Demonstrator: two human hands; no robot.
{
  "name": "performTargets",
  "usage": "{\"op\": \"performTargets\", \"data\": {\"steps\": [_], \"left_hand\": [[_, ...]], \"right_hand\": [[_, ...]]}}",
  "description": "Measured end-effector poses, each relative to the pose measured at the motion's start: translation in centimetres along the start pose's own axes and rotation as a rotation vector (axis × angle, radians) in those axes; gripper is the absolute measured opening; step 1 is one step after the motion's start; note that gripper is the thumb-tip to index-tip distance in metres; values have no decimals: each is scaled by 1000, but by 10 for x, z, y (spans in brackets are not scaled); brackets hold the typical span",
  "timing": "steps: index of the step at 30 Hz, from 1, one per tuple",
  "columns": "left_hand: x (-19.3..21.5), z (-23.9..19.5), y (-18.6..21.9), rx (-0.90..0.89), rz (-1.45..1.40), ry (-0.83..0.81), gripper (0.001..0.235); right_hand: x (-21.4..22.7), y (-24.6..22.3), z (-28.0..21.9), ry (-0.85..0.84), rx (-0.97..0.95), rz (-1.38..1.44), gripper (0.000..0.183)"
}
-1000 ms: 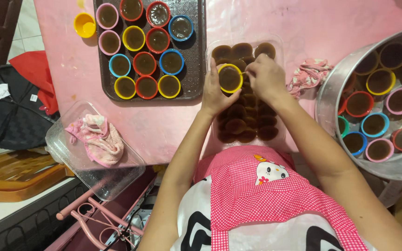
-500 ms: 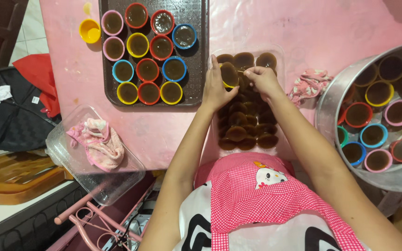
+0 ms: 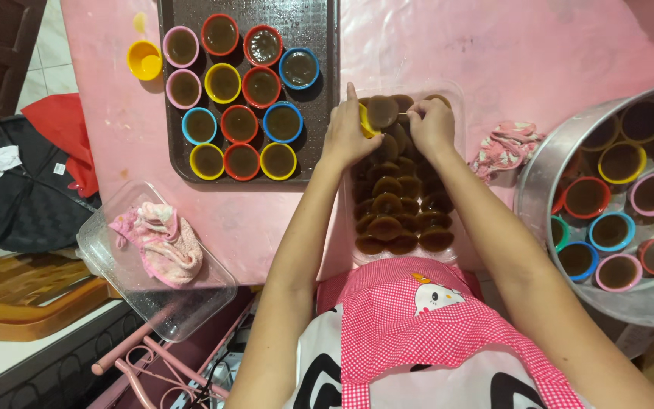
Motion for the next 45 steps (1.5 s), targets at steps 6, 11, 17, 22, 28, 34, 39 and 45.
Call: {"op": "performTargets", "data": {"steps": [6, 11, 17, 22, 28, 34, 39, 45], "left_hand": [[11, -11, -5, 87, -82, -18, 109], [12, -30, -15, 117, -145, 63, 111], [17, -57, -25, 103, -228, 239, 112], [19, -82, -28, 136, -299, 275, 109], [6, -124, -46, 82, -335, 409, 99], [-7, -178, -75, 199, -309, 490, 99], [-28, -212, -93, 212, -110, 503, 96], [-27, -229, -86, 168, 58, 517, 97]], "right_hand": [[5, -10, -10, -28, 34, -46, 4], [12, -20, -23, -50, 41, -111, 5], [24, -25, -36, -7, 133, -104, 4], [27, -24, -43, 31, 192, -65, 3], [44, -20, -77, 71, 246, 47, 5], [60, -16, -127, 57, 267, 90, 6], [67, -8, -161, 79, 279, 199, 9], [63, -7, -188, 54, 302, 210, 11]]}}
Point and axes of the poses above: each hand's wrist, its own z-axis towards the middle knuckle, its own x-axis out of the back of the hand, y = z × x, the point moved 6 cm from there along z, towards the middle knuckle, and after that the axes turned 13 degrees about z, right-handed, at the moved point
